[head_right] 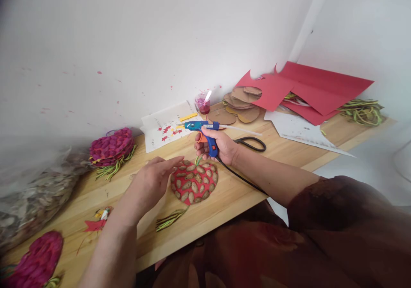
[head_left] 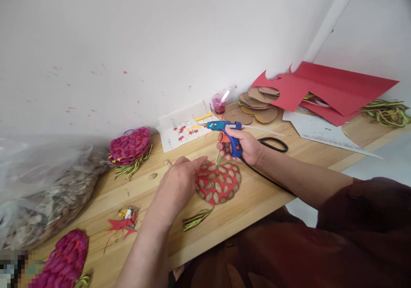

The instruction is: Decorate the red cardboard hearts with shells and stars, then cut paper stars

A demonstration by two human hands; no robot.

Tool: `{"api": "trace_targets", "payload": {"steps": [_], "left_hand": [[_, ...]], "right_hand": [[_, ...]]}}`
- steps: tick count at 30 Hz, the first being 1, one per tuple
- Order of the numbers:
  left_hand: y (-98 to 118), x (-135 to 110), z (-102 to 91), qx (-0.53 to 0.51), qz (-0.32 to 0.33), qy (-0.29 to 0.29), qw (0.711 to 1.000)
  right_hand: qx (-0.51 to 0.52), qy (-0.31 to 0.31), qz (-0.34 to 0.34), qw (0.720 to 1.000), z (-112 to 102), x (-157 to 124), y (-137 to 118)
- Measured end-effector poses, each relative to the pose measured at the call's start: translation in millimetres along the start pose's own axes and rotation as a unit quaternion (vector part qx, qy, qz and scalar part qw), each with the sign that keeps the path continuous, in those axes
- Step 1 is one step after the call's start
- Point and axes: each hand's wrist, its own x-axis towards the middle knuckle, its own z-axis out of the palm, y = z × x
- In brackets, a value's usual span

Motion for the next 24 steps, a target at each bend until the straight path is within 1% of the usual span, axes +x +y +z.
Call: {"api": "trace_targets", "payload": {"steps": [5, 8, 11, 13, 17, 21, 24], "left_hand": [[9, -4, -1.8, 0.064, -0.015, -0.074, 0.995], [13, -5, -0.8, 0.103, -0.016, -0.095, 0.990], [18, -6, -2.6, 0.142, -0.030, -0.110, 0.983], [20, -7, -4.9, 0.150, -0.032, -0.115, 0.981], [27, -7, -8.3, 0.159, -0.012, -0.116, 0.980], [35, -9, -8.1, 0.151, -0.015, -0.089, 0.984], [40, -11, -4.6, 0.134, -0.013, -0.068, 0.988]], "right_hand": [[-0.001, -0.004, -0.004, 1.000, 0, -1, -1], [-0.002, -0.003, -0.006, 1.000, 1, -2, -1], [-0.004, 0.000, -0.004, 1.000, 1, -2, 0], [-0.007, 0.005, -0.001, 1.000, 2, -1, 1], [-0.018, 0.013, 0.003, 1.000, 5, -2, 3], [-0.030, 0.005, -0.007, 0.999, 7, -3, 7], [-0.043, 0.010, -0.011, 0.999, 7, -4, 9]]}}
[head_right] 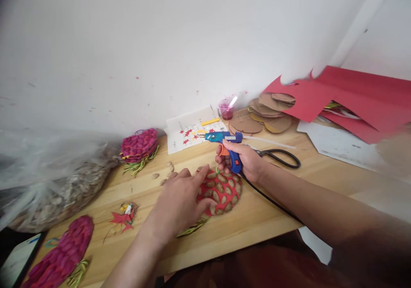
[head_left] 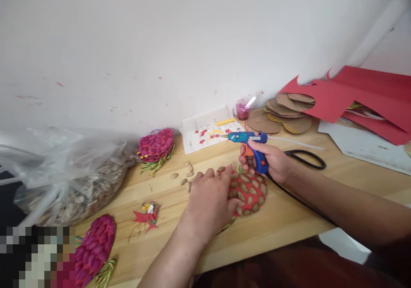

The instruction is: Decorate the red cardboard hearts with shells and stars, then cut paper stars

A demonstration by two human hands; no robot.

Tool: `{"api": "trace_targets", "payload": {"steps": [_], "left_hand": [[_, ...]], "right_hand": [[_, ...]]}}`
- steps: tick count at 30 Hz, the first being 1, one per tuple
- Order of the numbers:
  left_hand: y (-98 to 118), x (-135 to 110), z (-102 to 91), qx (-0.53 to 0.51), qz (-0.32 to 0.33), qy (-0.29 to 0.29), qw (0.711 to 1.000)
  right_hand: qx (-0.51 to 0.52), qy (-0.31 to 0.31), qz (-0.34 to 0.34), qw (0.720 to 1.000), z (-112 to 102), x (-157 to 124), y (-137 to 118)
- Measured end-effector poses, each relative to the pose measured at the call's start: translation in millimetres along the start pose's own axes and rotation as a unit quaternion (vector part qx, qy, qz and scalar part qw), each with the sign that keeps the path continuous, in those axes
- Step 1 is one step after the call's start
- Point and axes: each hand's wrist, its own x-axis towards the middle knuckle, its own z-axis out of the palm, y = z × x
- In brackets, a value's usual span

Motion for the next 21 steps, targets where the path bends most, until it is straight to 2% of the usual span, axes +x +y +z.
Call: {"api": "trace_targets", "payload": {"steps": [4, 21], "left_hand": [[3.2, -0.4, 5.8, -0.026, 0.009, 0.020, 0.999], [9.7, 0.5, 10.5, -0.035, 0.017, 0.026, 0.999]], "right_hand": [[-0.005, 0.007, 0.004, 1.000, -0.1, 0.5, 1.0], [-0.014, 0.018, 0.012, 1.000, -2.1, 1.3, 3.9]]}}
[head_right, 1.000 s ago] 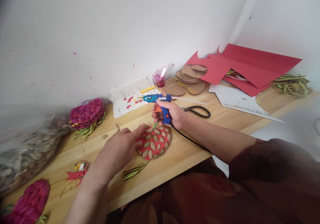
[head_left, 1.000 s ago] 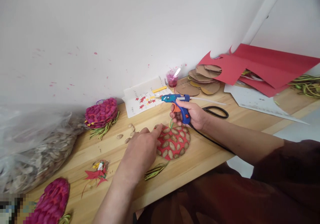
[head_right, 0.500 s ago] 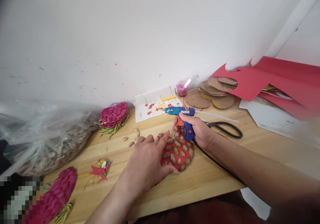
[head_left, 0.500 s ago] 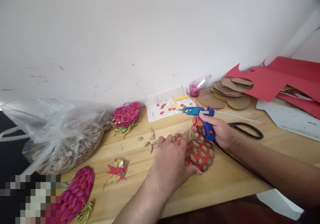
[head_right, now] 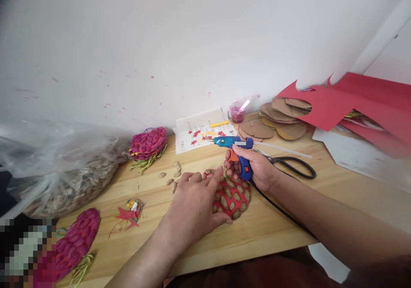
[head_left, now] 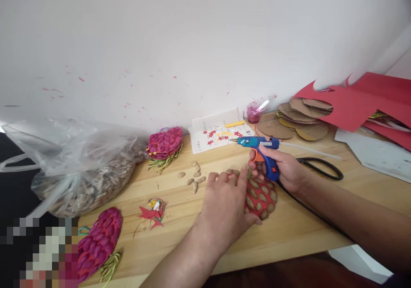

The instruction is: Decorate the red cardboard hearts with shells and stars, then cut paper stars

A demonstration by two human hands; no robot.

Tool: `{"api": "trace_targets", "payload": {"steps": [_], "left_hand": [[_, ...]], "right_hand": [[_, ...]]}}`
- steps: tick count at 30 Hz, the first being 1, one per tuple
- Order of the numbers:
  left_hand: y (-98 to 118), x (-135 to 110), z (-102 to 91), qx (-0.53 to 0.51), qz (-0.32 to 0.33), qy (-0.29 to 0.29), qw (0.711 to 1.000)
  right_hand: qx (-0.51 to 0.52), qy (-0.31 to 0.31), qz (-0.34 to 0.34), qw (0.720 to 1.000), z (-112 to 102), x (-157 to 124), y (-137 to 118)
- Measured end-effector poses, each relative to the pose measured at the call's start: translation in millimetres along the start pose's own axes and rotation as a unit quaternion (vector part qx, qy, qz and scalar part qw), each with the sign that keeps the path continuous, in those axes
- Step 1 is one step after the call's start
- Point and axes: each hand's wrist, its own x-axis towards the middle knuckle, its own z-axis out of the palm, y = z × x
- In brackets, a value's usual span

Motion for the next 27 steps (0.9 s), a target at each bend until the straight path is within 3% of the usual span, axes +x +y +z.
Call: {"api": "trace_targets", "payload": {"steps": [27], "left_hand": [[0.0, -0.2, 0.0, 0.017, 0.003, 0.005, 1.000]], "right_hand": [[-0.017, -0.013, -0.014, 1.000, 2.1, -1.3, 1.7]]}}
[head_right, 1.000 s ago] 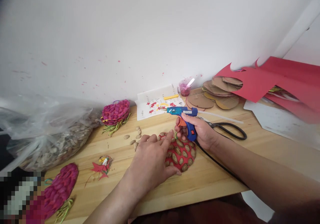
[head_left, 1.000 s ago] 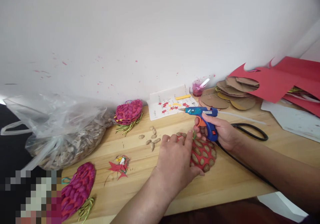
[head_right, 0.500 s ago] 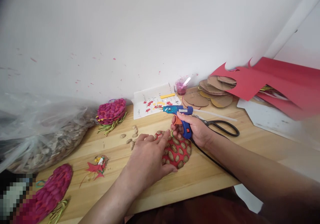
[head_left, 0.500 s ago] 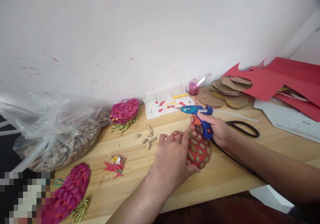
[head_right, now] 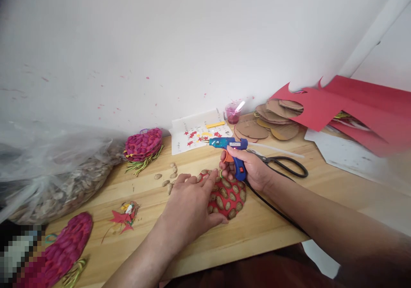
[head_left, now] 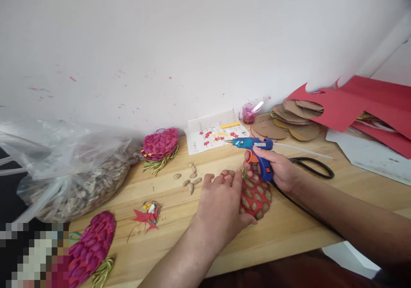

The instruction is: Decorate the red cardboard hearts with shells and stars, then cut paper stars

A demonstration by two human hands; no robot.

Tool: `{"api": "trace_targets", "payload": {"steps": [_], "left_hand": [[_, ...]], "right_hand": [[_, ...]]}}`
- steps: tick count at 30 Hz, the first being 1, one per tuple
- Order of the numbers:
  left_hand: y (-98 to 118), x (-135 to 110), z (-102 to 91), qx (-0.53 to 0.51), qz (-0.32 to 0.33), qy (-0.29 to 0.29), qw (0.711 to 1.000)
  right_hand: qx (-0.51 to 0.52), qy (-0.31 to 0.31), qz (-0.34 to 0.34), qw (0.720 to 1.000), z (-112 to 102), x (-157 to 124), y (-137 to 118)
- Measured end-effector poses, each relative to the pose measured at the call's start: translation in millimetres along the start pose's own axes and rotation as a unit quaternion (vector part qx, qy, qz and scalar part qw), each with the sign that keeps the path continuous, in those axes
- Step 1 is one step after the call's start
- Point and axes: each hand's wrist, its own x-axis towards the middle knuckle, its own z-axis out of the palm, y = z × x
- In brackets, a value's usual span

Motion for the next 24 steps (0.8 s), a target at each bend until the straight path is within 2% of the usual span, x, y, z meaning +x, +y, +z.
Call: {"api": "trace_targets", "payload": {"steps": [11, 24], "left_hand": [[0.3, 1.8, 1.5, 0.003, 0.003, 0.002, 1.000], [2.7, 3.3, -3.6, 0.010, -0.017, -0.037, 0.999]], "right_hand": [[0.001, 0.001, -0.005, 1.000, -0.7, -0.1, 0.1], [0.005, 0.008, 0.003, 1.000, -4.3, 0.8, 1.8]]}}
